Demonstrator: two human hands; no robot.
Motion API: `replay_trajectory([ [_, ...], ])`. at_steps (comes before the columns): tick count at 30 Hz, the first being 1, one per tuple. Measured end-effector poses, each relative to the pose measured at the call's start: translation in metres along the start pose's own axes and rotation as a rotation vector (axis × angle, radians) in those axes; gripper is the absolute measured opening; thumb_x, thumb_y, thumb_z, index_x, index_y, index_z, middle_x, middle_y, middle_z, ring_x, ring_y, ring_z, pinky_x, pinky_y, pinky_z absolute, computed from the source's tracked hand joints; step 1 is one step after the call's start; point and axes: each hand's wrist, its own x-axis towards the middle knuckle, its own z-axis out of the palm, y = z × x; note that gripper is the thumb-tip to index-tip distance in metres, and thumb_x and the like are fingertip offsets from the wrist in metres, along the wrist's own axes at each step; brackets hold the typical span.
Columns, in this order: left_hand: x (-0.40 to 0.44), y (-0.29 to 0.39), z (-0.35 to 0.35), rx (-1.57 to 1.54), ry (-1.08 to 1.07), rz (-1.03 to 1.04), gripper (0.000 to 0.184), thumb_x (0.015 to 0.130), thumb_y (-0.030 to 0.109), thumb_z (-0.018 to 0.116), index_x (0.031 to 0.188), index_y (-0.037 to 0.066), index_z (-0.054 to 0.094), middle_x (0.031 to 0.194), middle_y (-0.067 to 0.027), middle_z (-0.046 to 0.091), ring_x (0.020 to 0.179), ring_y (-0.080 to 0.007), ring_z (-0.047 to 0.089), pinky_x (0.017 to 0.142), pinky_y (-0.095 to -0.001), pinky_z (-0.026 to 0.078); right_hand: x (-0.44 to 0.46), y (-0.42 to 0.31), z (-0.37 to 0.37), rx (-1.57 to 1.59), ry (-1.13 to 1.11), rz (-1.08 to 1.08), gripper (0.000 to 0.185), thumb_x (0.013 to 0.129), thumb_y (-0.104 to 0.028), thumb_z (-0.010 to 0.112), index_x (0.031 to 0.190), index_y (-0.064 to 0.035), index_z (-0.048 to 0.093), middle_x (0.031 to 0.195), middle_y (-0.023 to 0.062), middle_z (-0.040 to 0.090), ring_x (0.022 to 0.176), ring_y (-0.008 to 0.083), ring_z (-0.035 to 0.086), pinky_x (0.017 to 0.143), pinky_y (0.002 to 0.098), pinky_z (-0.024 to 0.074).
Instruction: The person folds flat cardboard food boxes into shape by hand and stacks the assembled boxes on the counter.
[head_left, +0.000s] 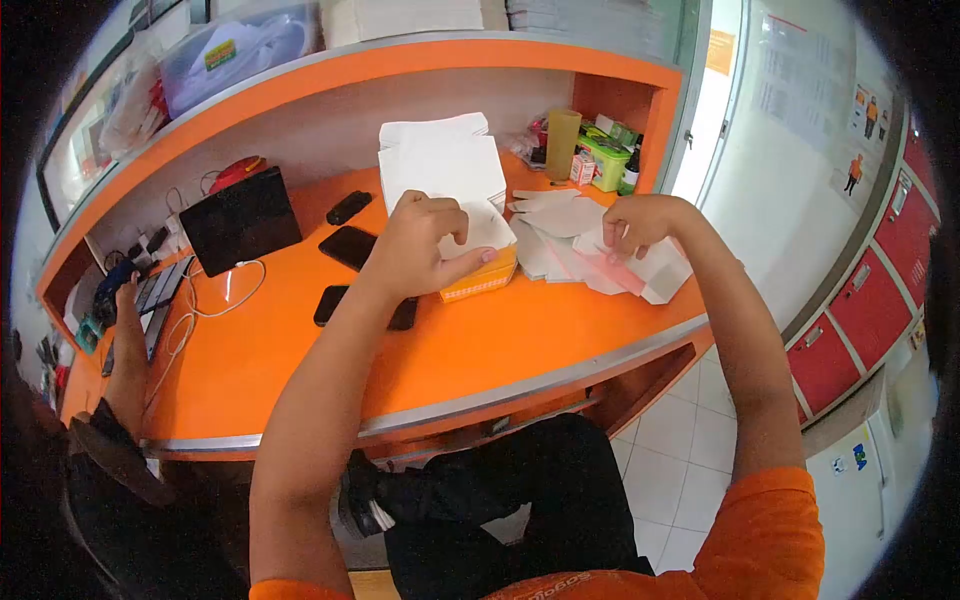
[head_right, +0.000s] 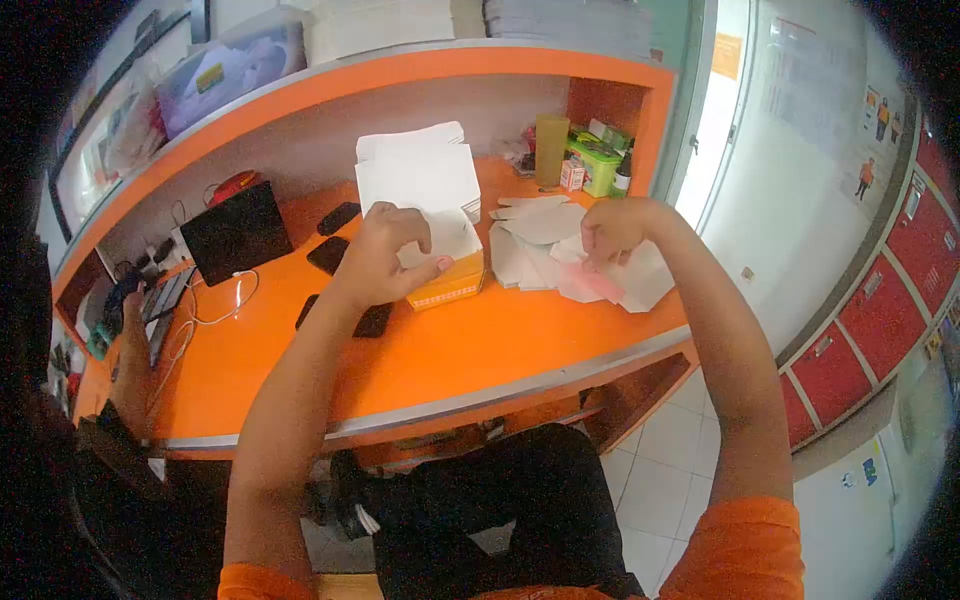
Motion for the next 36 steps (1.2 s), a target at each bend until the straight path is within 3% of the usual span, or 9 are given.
replay_trajectory([
  [6, 0.002, 0.005, -0.007, 0.124, 0.082, 0.045, 0.034, 0.083, 0.038, 0.079, 0.094, 0.008, 0.066, 0.099, -0.0112, 0.071, 0.094, -0.0327, 0.064, 0.09, -0.0452, 0.041, -0.013, 0.0, -0.012, -0.245, 0.299, -0.057, 0.021, 0.086, -0.004, 0.07, 0.106, 0.0034, 0.067, 0.091, 0.0146, 0.072, 0.077, 0.025, 0.07, 0.066, 0.0392, 0.0597],
  [9, 0.005, 0.006, -0.005, 0.185, 0.164, 0.083, 0.038, 0.084, 0.038, 0.079, 0.103, 0.008, 0.066, 0.107, -0.0107, 0.07, 0.101, -0.032, 0.064, 0.093, -0.046, 0.04, -0.043, -0.009, -0.004, -0.125, 0.827, -0.19, 0.02, 0.085, -0.005, 0.067, 0.103, 0.0027, 0.067, 0.085, 0.018, 0.07, 0.07, 0.0342, 0.067, 0.065, 0.043, 0.056],
  [16, 0.012, 0.028, 0.005, 0.299, 0.223, 0.192, 0.04, 0.086, 0.039, 0.078, 0.109, 0.009, 0.067, 0.115, -0.0106, 0.069, 0.11, -0.0315, 0.064, 0.095, -0.0487, 0.04, -0.076, -0.029, 0.029, -0.491, 0.943, -0.118, 0.044, 0.079, -0.021, 0.086, 0.112, 0.0019, 0.069, 0.112, 0.0199, 0.062, 0.107, 0.0354, 0.064, 0.086, 0.0435, 0.0546],
  [21, 0.017, 0.082, 0.004, 0.236, 0.31, 0.241, 0.038, 0.083, 0.029, 0.083, 0.111, 0.01, 0.067, 0.122, -0.0129, 0.067, 0.113, -0.0346, 0.064, 0.097, -0.053, 0.042, -0.142, -0.054, 0.037, -0.38, 1.275, -0.22, 0.035, 0.088, -0.018, 0.08, 0.116, -0.0011, 0.069, 0.112, 0.0191, 0.063, 0.103, 0.0353, 0.066, 0.088, 0.0437, 0.0557],
  [23, 0.007, 0.129, 0.008, 0.139, 0.355, 0.227, 0.038, 0.08, 0.023, 0.085, 0.112, 0.01, 0.068, 0.125, -0.0137, 0.067, 0.115, -0.0358, 0.064, 0.099, -0.0548, 0.043, -0.212, -0.104, 0.051, -0.125, 1.147, -0.233, 0.025, 0.094, -0.013, 0.073, 0.116, -0.0023, 0.068, 0.107, 0.0175, 0.066, 0.098, 0.0358, 0.067, 0.091, 0.0448, 0.0553],
  [27, -0.046, 0.243, 0.003, 0.072, 0.321, 0.265, 0.026, 0.076, 0.02, 0.09, 0.099, 0.015, 0.077, 0.134, -0.0125, 0.068, 0.127, -0.0344, 0.062, 0.112, -0.0559, 0.041, -0.261, -0.124, 0.127, -0.154, 0.713, -0.774, 0.031, 0.093, 0.0, 0.058, 0.125, -0.003, 0.058, 0.125, 0.0226, 0.065, 0.115, 0.0425, 0.064, 0.091, 0.0487, 0.0541],
  [31, -0.076, 0.306, -0.043, 0.171, 0.084, 0.079, 0.024, 0.079, 0.026, 0.086, 0.101, 0.019, 0.077, 0.127, -0.0087, 0.069, 0.122, -0.0264, 0.065, 0.108, -0.0512, 0.04, -0.279, -0.131, 0.163, -0.153, 0.28, -0.754, 0.032, 0.09, 0.002, 0.06, 0.121, -0.0051, 0.062, 0.12, 0.0164, 0.064, 0.11, 0.0393, 0.064, 0.092, 0.0467, 0.0536],
  [34, -0.082, 0.319, -0.057, 0.13, -0.046, -0.166, 0.025, 0.093, 0.02, 0.079, 0.112, 0.005, 0.076, 0.105, -0.0154, 0.067, 0.116, -0.0363, 0.06, 0.104, -0.0493, 0.044, -0.254, -0.128, 0.204, 0.039, 0.418, -0.94, 0.027, 0.089, 0.0, 0.063, 0.115, -0.0063, 0.065, 0.106, 0.0135, 0.064, 0.101, 0.0375, 0.065, 0.09, 0.0464, 0.0527],
  [36, -0.097, 0.314, -0.055, 0.039, -0.337, -0.385, 0.018, 0.087, 0.019, 0.081, 0.102, 0.012, 0.075, 0.116, -0.0113, 0.068, 0.117, -0.0335, 0.063, 0.104, -0.0495, 0.043, -0.231, -0.124, 0.235, 0.125, 0.553, -0.897, 0.025, 0.088, -0.002, 0.066, 0.113, -0.0063, 0.065, 0.102, 0.0125, 0.066, 0.099, 0.0364, 0.066, 0.089, 0.0466, 0.0521],
])
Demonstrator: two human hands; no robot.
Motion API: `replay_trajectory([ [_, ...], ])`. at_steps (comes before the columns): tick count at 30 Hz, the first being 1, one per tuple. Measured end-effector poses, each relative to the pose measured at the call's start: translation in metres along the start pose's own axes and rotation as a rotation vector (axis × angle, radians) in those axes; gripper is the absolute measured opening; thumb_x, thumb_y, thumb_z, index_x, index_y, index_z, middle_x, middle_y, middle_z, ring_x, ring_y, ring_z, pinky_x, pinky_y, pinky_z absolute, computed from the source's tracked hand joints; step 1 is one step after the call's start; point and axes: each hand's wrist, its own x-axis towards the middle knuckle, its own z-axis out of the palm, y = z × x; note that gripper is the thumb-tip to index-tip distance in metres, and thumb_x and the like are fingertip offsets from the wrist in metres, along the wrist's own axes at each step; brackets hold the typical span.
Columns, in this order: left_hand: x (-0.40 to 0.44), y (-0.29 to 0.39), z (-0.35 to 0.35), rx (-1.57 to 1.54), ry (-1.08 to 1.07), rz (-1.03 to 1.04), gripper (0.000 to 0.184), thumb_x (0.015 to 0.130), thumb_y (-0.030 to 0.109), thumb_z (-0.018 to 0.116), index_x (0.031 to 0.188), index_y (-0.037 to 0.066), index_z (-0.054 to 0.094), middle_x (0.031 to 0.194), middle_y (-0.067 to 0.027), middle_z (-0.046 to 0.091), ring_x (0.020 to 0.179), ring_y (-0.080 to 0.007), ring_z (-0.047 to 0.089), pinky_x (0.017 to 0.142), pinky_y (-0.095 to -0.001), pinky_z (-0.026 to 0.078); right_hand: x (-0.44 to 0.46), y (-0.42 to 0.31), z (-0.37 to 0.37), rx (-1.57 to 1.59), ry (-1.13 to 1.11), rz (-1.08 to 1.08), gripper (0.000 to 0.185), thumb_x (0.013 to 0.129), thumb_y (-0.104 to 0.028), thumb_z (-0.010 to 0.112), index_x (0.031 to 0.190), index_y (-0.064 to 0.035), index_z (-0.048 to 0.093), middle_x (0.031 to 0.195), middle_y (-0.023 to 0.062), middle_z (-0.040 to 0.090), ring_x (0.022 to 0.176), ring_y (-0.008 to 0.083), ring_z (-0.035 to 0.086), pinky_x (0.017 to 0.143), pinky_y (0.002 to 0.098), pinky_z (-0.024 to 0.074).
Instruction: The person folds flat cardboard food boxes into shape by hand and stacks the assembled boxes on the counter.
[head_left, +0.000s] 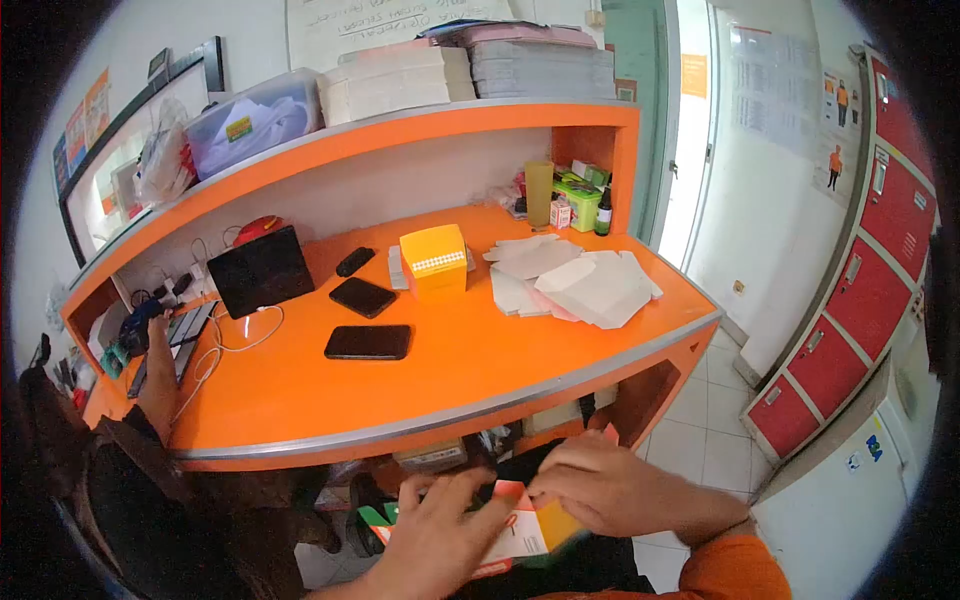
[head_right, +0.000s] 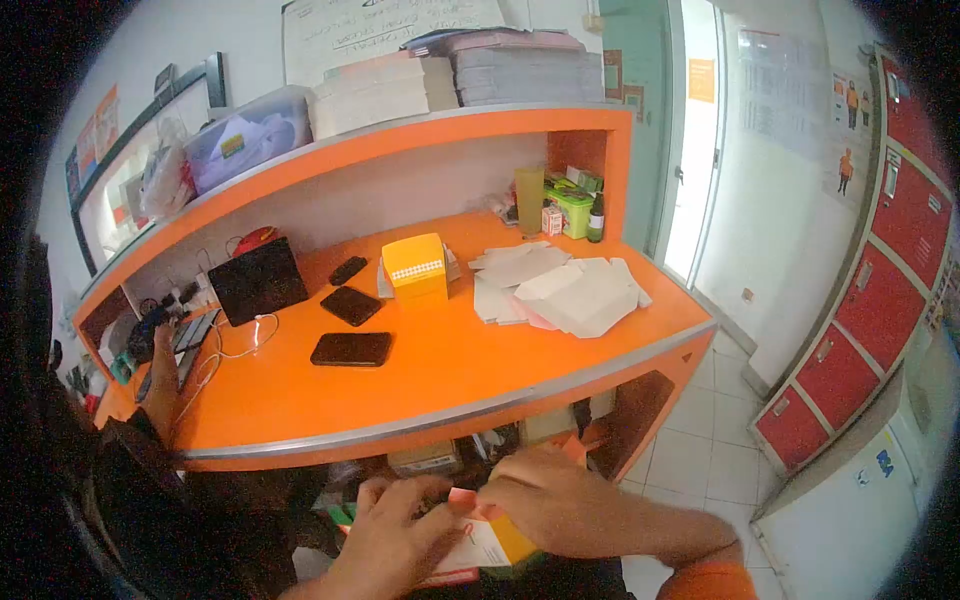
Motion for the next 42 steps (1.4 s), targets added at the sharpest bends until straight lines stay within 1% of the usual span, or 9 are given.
replay_trajectory([
  [6, -0.033, -0.05, 0.038, 0.024, -0.265, -0.162, 0.046, 0.077, 0.037, 0.09, 0.115, 0.015, 0.077, 0.104, -0.0111, 0.068, 0.102, -0.0317, 0.067, 0.084, -0.0482, 0.045, -0.003, 0.036, 0.094, 0.292, 0.101, 0.06, 0.021, 0.09, -0.009, 0.075, 0.111, -0.0085, 0.07, 0.098, 0.0081, 0.07, 0.092, 0.0287, 0.068, 0.084, 0.0403, 0.0514],
  [12, -0.059, -0.07, 0.077, -0.291, -0.255, -0.297, 0.039, 0.078, 0.035, 0.088, 0.107, 0.011, 0.076, 0.091, -0.0088, 0.068, 0.092, -0.0305, 0.069, 0.078, -0.0459, 0.048, -0.017, 0.038, 0.159, 0.276, 0.078, -0.075, 0.022, 0.096, -0.016, 0.072, 0.116, -0.0073, 0.067, 0.106, 0.0103, 0.067, 0.104, 0.0283, 0.066, 0.087, 0.0464, 0.049],
  [15, -0.066, -0.07, 0.081, -0.109, -0.39, -0.162, 0.033, 0.083, 0.032, 0.085, 0.105, 0.01, 0.075, 0.094, -0.0093, 0.068, 0.098, -0.0309, 0.069, 0.079, -0.0467, 0.049, -0.023, 0.035, 0.163, 0.288, 0.068, -0.111, 0.017, 0.096, -0.012, 0.074, 0.111, -0.0066, 0.071, 0.107, 0.0085, 0.069, 0.103, 0.0265, 0.068, 0.092, 0.0416, 0.0507],
  [21, -0.071, -0.073, 0.089, -0.094, -0.429, -0.098, 0.025, 0.092, 0.025, 0.08, 0.108, 0.009, 0.069, 0.1, -0.0098, 0.067, 0.107, -0.0274, 0.067, 0.082, -0.0474, 0.054, -0.033, 0.048, 0.161, 0.308, -0.069, 0.085, 0.015, 0.097, -0.014, 0.071, 0.109, -0.0065, 0.066, 0.105, 0.0117, 0.063, 0.103, 0.0339, 0.065, 0.087, 0.0469, 0.0523],
  [24, -0.071, -0.065, 0.099, -0.222, -0.436, -0.203, 0.021, 0.092, 0.016, 0.078, 0.11, 0.005, 0.076, 0.104, -0.0158, 0.068, 0.107, -0.0359, 0.061, 0.098, -0.0487, 0.043, -0.038, 0.061, 0.164, 0.415, -0.269, 0.154, 0.013, 0.1, -0.015, 0.069, 0.109, -0.0064, 0.066, 0.109, 0.0133, 0.066, 0.104, 0.0341, 0.067, 0.087, 0.0448, 0.0542],
  [35, -0.075, -0.052, 0.112, -0.448, -0.307, -0.095, 0.014, 0.087, 0.007, 0.078, 0.101, 0.009, 0.078, 0.108, -0.0095, 0.071, 0.101, -0.0294, 0.065, 0.087, -0.0464, 0.044, -0.023, 0.071, 0.133, 0.882, -0.76, 0.591, 0.041, 0.1, -0.021, 0.075, 0.127, -0.0025, 0.051, 0.106, 0.0137, 0.074, 0.092, 0.025, 0.073, 0.084, 0.0385, 0.0567],
  [38, -0.075, -0.039, 0.116, -0.464, -0.249, 0.019, 0.018, 0.088, 0.006, 0.076, 0.105, 0.012, 0.078, 0.113, -0.0072, 0.073, 0.103, -0.0264, 0.068, 0.084, -0.0441, 0.047, -0.005, 0.057, 0.099, 0.675, -0.842, 0.404, 0.025, 0.101, -0.023, 0.073, 0.118, -0.0059, 0.068, 0.118, 0.0132, 0.07, 0.104, 0.0275, 0.071, 0.083, 0.042, 0.0575],
  [41, -0.068, -0.028, 0.103, -0.38, -0.277, 0.005, 0.022, 0.089, 0.005, 0.072, 0.109, 0.009, 0.077, 0.112, -0.0128, 0.074, 0.094, -0.0306, 0.072, 0.072, -0.0435, 0.053, -0.027, 0.093, 0.137, 1.085, -1.037, 0.459, 0.039, 0.098, -0.022, 0.076, 0.123, -0.0033, 0.053, 0.102, 0.0116, 0.074, 0.096, 0.0265, 0.073, 0.083, 0.0402, 0.0569],
  [42, -0.067, -0.029, 0.092, -0.379, -0.357, -0.096, 0.022, 0.089, 0.006, 0.071, 0.11, 0.008, 0.077, 0.111, -0.0145, 0.074, 0.091, -0.0325, 0.072, 0.071, -0.0444, 0.054, -0.023, 0.091, 0.132, 0.888, -0.855, 0.392, 0.035, 0.097, -0.022, 0.076, 0.119, -0.0048, 0.055, 0.098, 0.0113, 0.073, 0.093, 0.0291, 0.073, 0.081, 0.0416, 0.0565],
])
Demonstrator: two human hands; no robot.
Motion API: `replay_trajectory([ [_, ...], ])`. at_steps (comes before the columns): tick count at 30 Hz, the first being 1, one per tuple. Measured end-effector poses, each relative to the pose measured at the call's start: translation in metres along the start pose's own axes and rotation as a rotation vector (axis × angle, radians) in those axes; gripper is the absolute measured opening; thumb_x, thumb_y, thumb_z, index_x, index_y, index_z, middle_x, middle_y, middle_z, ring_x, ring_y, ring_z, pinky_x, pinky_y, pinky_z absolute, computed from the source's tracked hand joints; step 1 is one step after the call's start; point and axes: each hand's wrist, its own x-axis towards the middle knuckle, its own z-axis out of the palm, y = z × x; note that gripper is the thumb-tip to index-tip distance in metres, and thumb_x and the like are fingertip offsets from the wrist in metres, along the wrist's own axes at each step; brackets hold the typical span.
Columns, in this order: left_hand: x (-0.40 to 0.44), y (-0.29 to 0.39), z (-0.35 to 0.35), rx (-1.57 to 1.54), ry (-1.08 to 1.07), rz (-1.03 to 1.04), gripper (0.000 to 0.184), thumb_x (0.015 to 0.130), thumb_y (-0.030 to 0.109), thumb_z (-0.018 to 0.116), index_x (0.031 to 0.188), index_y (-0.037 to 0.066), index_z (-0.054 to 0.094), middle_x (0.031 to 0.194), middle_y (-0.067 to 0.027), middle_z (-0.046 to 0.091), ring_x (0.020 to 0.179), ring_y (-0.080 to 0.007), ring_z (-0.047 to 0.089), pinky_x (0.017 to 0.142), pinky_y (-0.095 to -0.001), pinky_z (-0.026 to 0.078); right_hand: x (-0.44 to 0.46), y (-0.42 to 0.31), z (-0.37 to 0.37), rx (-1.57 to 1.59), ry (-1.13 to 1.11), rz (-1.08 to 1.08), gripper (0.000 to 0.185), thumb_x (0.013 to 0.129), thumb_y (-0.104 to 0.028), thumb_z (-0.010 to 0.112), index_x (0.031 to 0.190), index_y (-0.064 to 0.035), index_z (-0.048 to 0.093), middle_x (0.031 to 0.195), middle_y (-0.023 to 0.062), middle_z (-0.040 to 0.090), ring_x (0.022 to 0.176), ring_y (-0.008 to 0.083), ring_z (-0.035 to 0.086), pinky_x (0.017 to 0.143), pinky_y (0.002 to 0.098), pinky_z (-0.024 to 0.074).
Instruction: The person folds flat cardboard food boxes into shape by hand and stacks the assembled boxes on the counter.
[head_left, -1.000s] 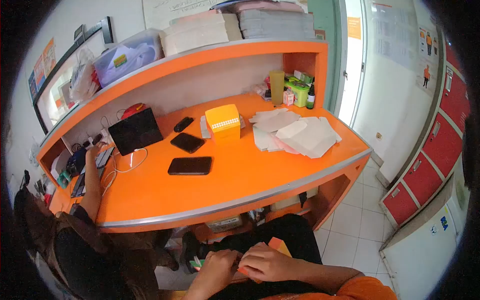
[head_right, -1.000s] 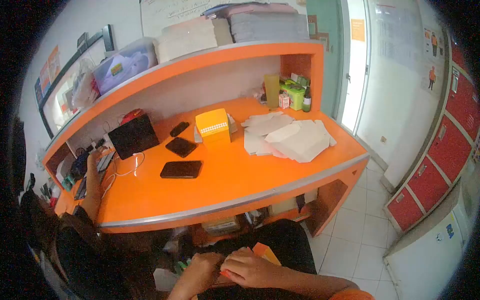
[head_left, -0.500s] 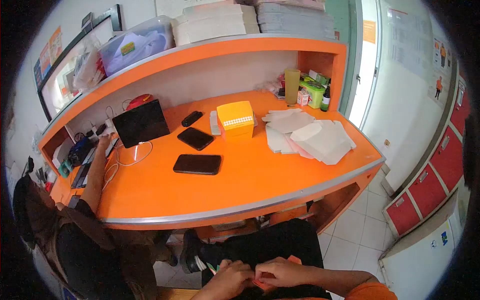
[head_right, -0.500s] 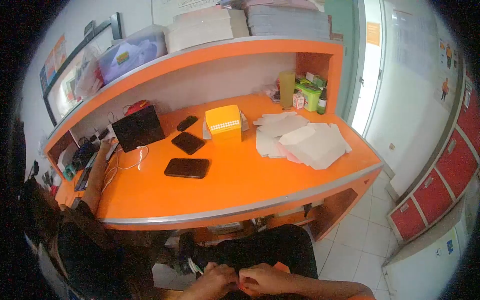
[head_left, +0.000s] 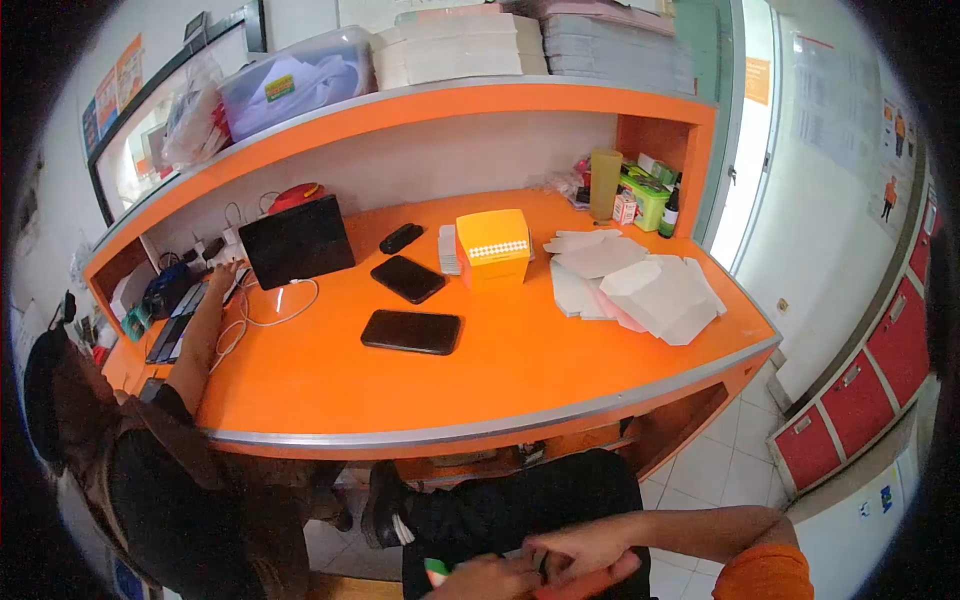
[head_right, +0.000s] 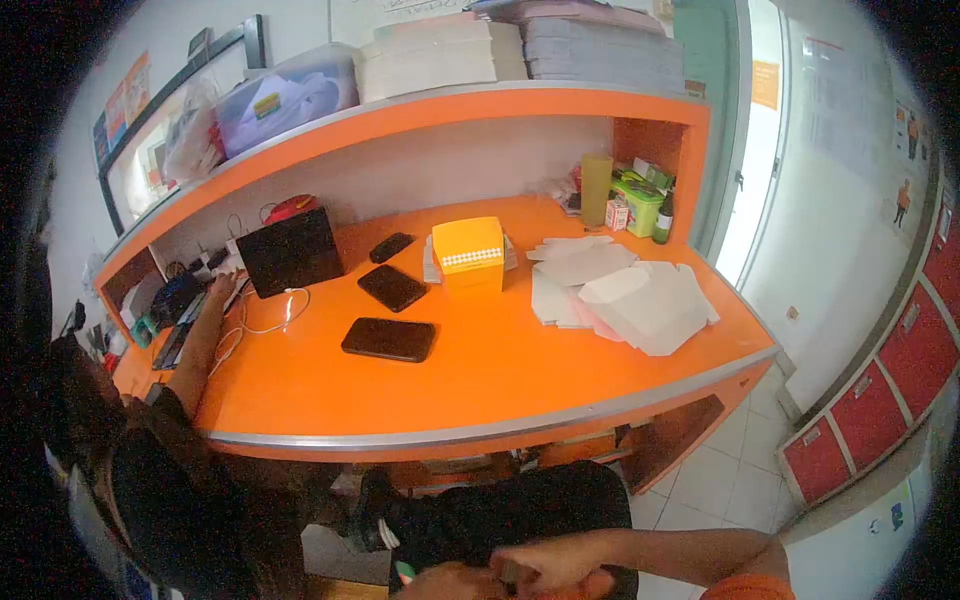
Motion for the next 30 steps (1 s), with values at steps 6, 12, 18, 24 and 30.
replay_trajectory([
  [6, -0.006, -0.008, -0.054, -0.115, 0.282, -0.357, 0.027, 0.088, 0.008, 0.076, 0.112, -0.001, 0.07, 0.122, -0.0263, 0.063, 0.094, -0.0405, 0.07, 0.077, -0.0467, 0.057, -0.028, -0.104, 0.005, -0.667, 0.848, -0.282, 0.039, 0.092, -0.029, 0.083, 0.111, -0.0042, 0.061, 0.101, 0.0108, 0.065, 0.089, 0.0283, 0.067, 0.08, 0.0378, 0.0551],
  [12, 0.005, -0.028, 0.015, -0.965, 0.515, -0.137, 0.052, 0.093, 0.031, 0.081, 0.137, 0.008, 0.065, 0.164, -0.0202, 0.035, 0.147, -0.0357, 0.045, 0.109, -0.0605, 0.047, 0.044, -0.048, 0.036, -0.138, 1.197, -0.359, 0.028, 0.098, -0.021, 0.078, 0.109, 0.0001, 0.063, 0.09, 0.0109, 0.066, 0.088, 0.0201, 0.07, 0.078, 0.0337, 0.0571],
  [18, 0.0, -0.047, 0.044, -1.483, 0.925, -0.377, 0.03, 0.1, 0.028, 0.072, 0.123, 0.014, 0.061, 0.116, -0.0087, 0.062, 0.121, -0.027, 0.06, 0.094, -0.0506, 0.053, 0.062, -0.013, 0.044, -0.229, 1.006, -0.353, 0.025, 0.096, -0.01, 0.076, 0.117, -0.0002, 0.069, 0.108, 0.0179, 0.071, 0.096, 0.0293, 0.072, 0.083, 0.0392, 0.0585],
  [24, -0.001, -0.091, 0.042, -1.322, 1.162, -0.525, 0.01, 0.109, 0.018, 0.057, 0.11, 0.008, 0.059, 0.093, -0.0066, 0.068, 0.082, -0.0199, 0.073, 0.069, -0.0371, 0.064, 0.078, -0.012, 0.044, -0.455, 0.953, -0.486, 0.016, 0.098, -0.01, 0.072, 0.108, 0.0002, 0.068, 0.093, 0.0151, 0.063, 0.085, 0.0337, 0.066, 0.074, 0.0425, 0.0556],
  [30, -0.01, -0.084, 0.063, -0.873, 1.132, -0.421, 0.006, 0.099, 0.002, 0.07, 0.103, -0.001, 0.074, 0.103, -0.0099, 0.075, 0.09, -0.018, 0.071, 0.085, -0.0298, 0.057, 0.074, -0.021, 0.046, -0.17, 1.152, -0.382, 0.012, 0.097, -0.006, 0.072, 0.105, 0.0015, 0.067, 0.091, 0.0152, 0.065, 0.079, 0.0303, 0.068, 0.069, 0.0393, 0.0547],
])
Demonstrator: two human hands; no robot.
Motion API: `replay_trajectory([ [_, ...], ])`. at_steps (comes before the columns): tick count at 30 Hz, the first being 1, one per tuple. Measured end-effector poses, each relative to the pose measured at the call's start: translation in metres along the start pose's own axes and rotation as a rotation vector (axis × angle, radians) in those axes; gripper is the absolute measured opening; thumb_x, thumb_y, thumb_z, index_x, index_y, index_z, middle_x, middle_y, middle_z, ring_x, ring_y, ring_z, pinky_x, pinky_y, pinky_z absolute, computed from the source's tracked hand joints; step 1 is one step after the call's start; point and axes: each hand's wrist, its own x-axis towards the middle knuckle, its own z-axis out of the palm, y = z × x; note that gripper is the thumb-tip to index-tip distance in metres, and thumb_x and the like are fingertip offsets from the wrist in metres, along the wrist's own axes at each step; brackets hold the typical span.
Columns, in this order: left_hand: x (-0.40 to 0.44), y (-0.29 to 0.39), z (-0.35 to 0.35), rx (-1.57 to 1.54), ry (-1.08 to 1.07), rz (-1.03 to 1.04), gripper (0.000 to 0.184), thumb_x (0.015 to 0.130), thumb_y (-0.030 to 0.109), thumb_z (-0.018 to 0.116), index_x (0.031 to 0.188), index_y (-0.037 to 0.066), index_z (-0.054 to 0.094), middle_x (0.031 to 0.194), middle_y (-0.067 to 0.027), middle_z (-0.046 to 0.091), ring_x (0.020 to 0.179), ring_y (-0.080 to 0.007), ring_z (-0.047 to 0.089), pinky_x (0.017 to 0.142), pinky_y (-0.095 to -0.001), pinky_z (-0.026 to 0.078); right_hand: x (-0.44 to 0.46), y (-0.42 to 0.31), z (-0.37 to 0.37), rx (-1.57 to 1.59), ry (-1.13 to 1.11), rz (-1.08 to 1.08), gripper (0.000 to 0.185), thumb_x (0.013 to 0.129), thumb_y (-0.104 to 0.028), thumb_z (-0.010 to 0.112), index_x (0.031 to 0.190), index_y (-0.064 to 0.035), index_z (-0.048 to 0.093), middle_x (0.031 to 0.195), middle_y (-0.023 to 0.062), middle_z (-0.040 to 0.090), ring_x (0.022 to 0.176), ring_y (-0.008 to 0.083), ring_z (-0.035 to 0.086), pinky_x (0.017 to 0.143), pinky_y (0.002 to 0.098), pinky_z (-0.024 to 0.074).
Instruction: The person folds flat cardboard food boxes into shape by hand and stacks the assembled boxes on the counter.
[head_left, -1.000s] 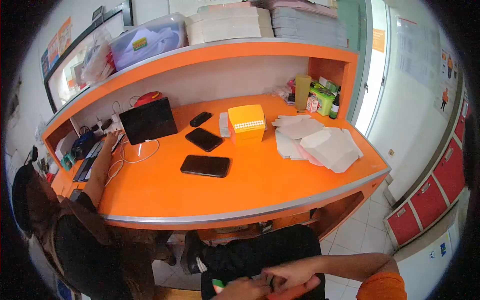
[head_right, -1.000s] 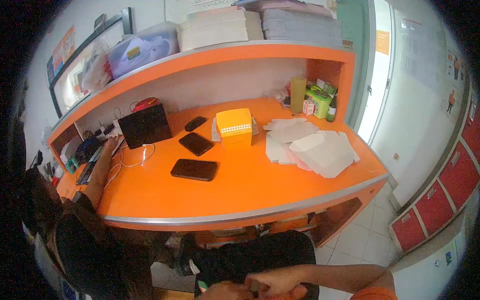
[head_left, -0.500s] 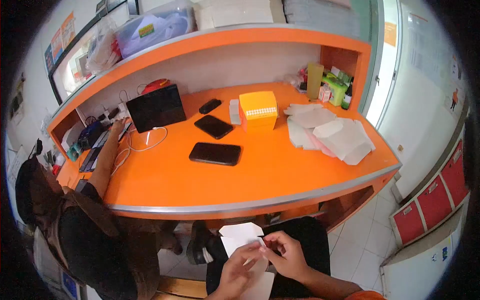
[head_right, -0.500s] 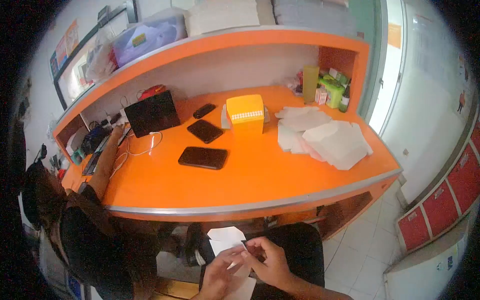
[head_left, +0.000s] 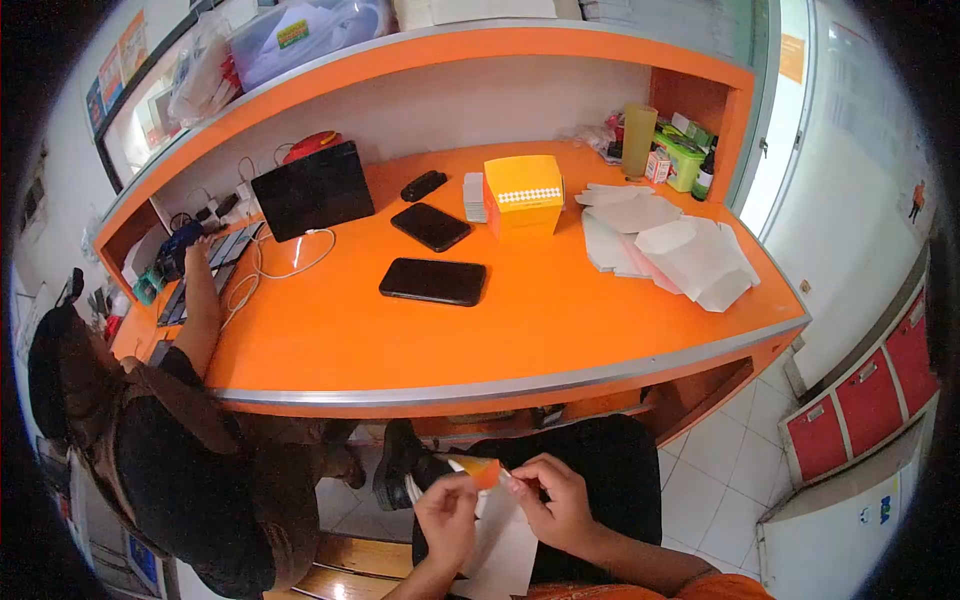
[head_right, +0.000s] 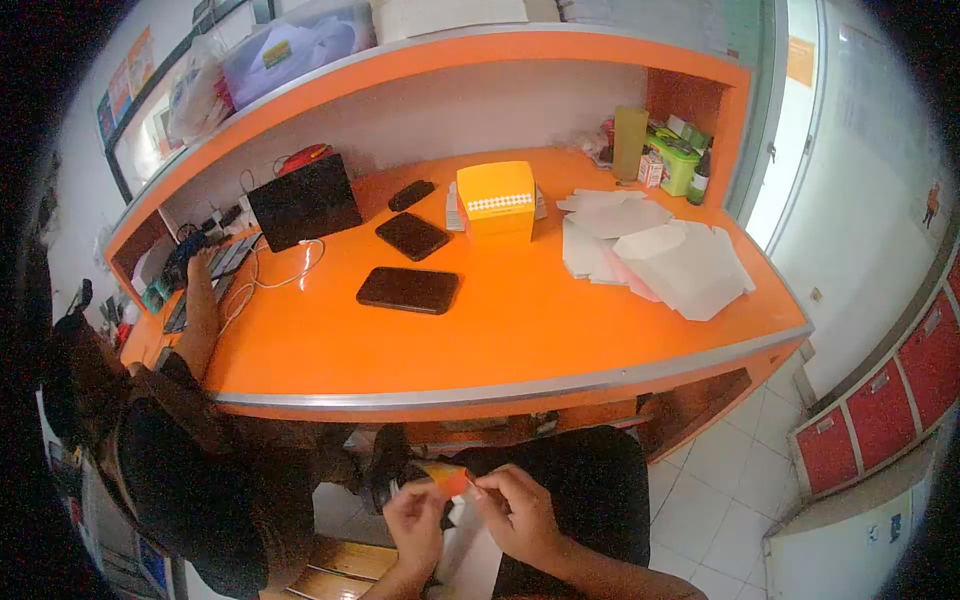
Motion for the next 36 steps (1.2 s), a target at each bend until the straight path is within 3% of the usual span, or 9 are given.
replay_trajectory([
  [3, -0.004, 0.03, 0.026, 0.185, -0.169, 0.322, 0.008, 0.095, 0.0, 0.073, 0.1, -0.005, 0.075, 0.105, -0.0111, 0.074, 0.098, -0.0186, 0.069, 0.088, -0.0331, 0.054, 0.001, 0.001, 0.008, 0.036, 0.055, -0.11, 0.011, 0.097, -0.004, 0.072, 0.104, 0.0015, 0.067, 0.094, 0.0155, 0.067, 0.078, 0.0236, 0.067, 0.065, 0.0341, 0.0535],
  [11, 0.011, -0.001, 0.013, -0.555, -0.1, -0.062, 0.013, 0.097, -0.003, 0.065, 0.109, -0.002, 0.068, 0.109, -0.0116, 0.073, 0.093, -0.0155, 0.069, 0.08, -0.0255, 0.052, 0.008, -0.011, 0.003, 0.029, -0.096, -0.137, 0.015, 0.095, -0.006, 0.075, 0.105, 0.0005, 0.066, 0.095, 0.0167, 0.067, 0.081, 0.0313, 0.068, 0.07, 0.0397, 0.0547],
  [17, 0.011, 0.033, 0.015, -0.549, -0.149, -0.099, 0.008, 0.099, 0.005, 0.069, 0.104, 0.003, 0.063, 0.107, -0.0072, 0.071, 0.095, -0.0163, 0.069, 0.084, -0.0335, 0.058, 0.013, -0.004, 0.009, -0.068, -0.055, -0.363, 0.014, 0.094, -0.006, 0.077, 0.104, 0.001, 0.07, 0.094, 0.0138, 0.067, 0.075, 0.0258, 0.067, 0.066, 0.0359, 0.055],
  [20, 0.016, 0.029, 0.008, -0.318, -0.132, 0.054, 0.011, 0.101, 0.008, 0.07, 0.107, 0.003, 0.062, 0.103, -0.0076, 0.072, 0.09, -0.0131, 0.069, 0.079, -0.0321, 0.06, 0.015, -0.006, 0.005, -0.163, -0.147, -0.451, 0.015, 0.093, -0.006, 0.077, 0.105, 0.0008, 0.07, 0.094, 0.0133, 0.067, 0.077, 0.0261, 0.068, 0.067, 0.0361, 0.0556],
  [24, 0.022, 0.025, 0.01, -0.372, 0.045, 0.043, 0.011, 0.102, 0.006, 0.068, 0.101, 0.005, 0.057, 0.093, -0.0055, 0.069, 0.08, -0.0106, 0.068, 0.072, -0.0339, 0.064, 0.004, -0.005, 0.006, -0.002, -0.12, -0.067, 0.02, 0.092, -0.011, 0.078, 0.107, -0.0022, 0.068, 0.1, 0.0162, 0.067, 0.09, 0.0348, 0.069, 0.08, 0.0435, 0.0579],
  [27, 0.021, 0.026, 0.01, -0.446, 0.051, -0.04, 0.013, 0.103, 0.004, 0.065, 0.097, 0.005, 0.053, 0.089, -0.0047, 0.067, 0.079, -0.0121, 0.069, 0.072, -0.037, 0.066, 0.014, 0.0, 0.003, -0.12, -0.146, -0.327, 0.021, 0.092, -0.012, 0.079, 0.108, -0.0028, 0.068, 0.101, 0.0158, 0.067, 0.091, 0.0335, 0.069, 0.078, 0.0424, 0.0588],
  [32, 0.008, 0.048, 0.014, -0.474, 0.044, -0.066, 0.005, 0.105, 0.004, 0.06, 0.105, 0.003, 0.055, 0.097, -0.0102, 0.069, 0.087, -0.019, 0.07, 0.073, -0.0381, 0.064, 0.017, -0.007, 0.004, -0.172, -0.071, -0.365, 0.023, 0.091, -0.01, 0.081, 0.11, -0.0013, 0.07, 0.1, 0.0143, 0.068, 0.086, 0.0304, 0.07, 0.071, 0.0382, 0.0594],
  [35, 0.005, 0.034, 0.016, -0.338, 0.079, 0.113, 0.005, 0.103, 0.001, 0.063, 0.102, 0.0, 0.058, 0.099, -0.0117, 0.071, 0.086, -0.0181, 0.07, 0.076, -0.0352, 0.061, 0.017, -0.003, 0.005, -0.05, -0.029, -0.315, 0.02, 0.091, -0.008, 0.081, 0.107, 0.0007, 0.072, 0.097, 0.0145, 0.069, 0.08, 0.0277, 0.071, 0.069, 0.0359, 0.0583],
  [36, 0.005, 0.029, 0.002, 0.124, -0.001, 0.334, 0.005, 0.098, -0.001, 0.069, 0.096, -0.002, 0.064, 0.101, -0.0158, 0.073, 0.09, -0.0197, 0.071, 0.08, -0.0331, 0.057, 0.017, -0.008, 0.002, -0.01, -0.038, -0.258, 0.019, 0.091, -0.008, 0.081, 0.106, 0.0012, 0.073, 0.096, 0.0148, 0.07, 0.078, 0.0268, 0.071, 0.068, 0.035, 0.0578],
])
